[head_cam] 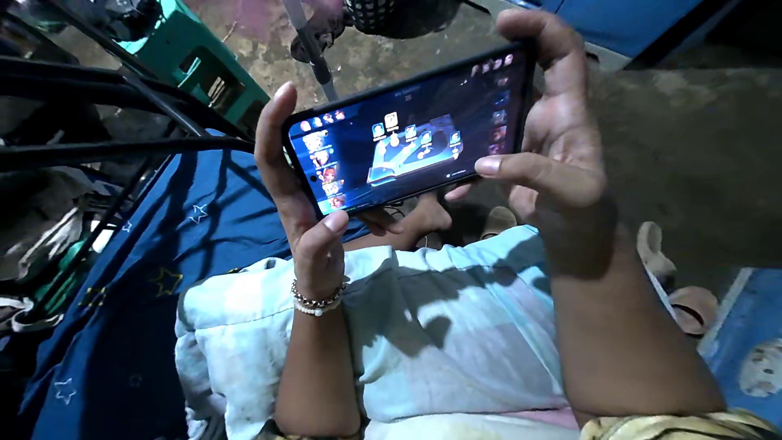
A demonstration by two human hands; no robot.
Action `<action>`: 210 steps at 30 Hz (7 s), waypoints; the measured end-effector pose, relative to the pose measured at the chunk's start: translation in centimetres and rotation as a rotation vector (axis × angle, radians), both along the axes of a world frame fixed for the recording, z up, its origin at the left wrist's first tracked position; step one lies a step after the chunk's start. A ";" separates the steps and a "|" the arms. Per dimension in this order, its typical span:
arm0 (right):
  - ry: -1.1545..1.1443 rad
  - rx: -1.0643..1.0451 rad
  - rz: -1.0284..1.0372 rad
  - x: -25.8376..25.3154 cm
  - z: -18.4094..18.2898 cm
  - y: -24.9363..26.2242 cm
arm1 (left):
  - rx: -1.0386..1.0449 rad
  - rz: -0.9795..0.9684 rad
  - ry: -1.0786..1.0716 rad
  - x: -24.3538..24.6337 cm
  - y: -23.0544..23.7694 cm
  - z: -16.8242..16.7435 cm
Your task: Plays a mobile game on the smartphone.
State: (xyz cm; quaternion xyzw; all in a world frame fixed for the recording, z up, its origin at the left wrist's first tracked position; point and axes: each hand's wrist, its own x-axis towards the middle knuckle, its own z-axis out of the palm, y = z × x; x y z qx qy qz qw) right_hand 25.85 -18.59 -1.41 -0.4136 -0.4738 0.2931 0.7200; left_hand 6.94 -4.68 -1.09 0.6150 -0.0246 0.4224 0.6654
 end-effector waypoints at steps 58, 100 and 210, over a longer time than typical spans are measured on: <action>0.195 0.113 0.093 -0.6 -0.2 0.2 | 0.005 -0.032 -0.045 0.2 0.3 -0.1; 0.173 0.121 0.086 -0.6 -0.4 0.3 | 0.058 0.048 -0.038 0.2 0.2 -0.3; 0.155 0.118 0.093 -0.8 -0.5 0.4 | 0.012 0.091 -0.041 0.4 0.3 -0.1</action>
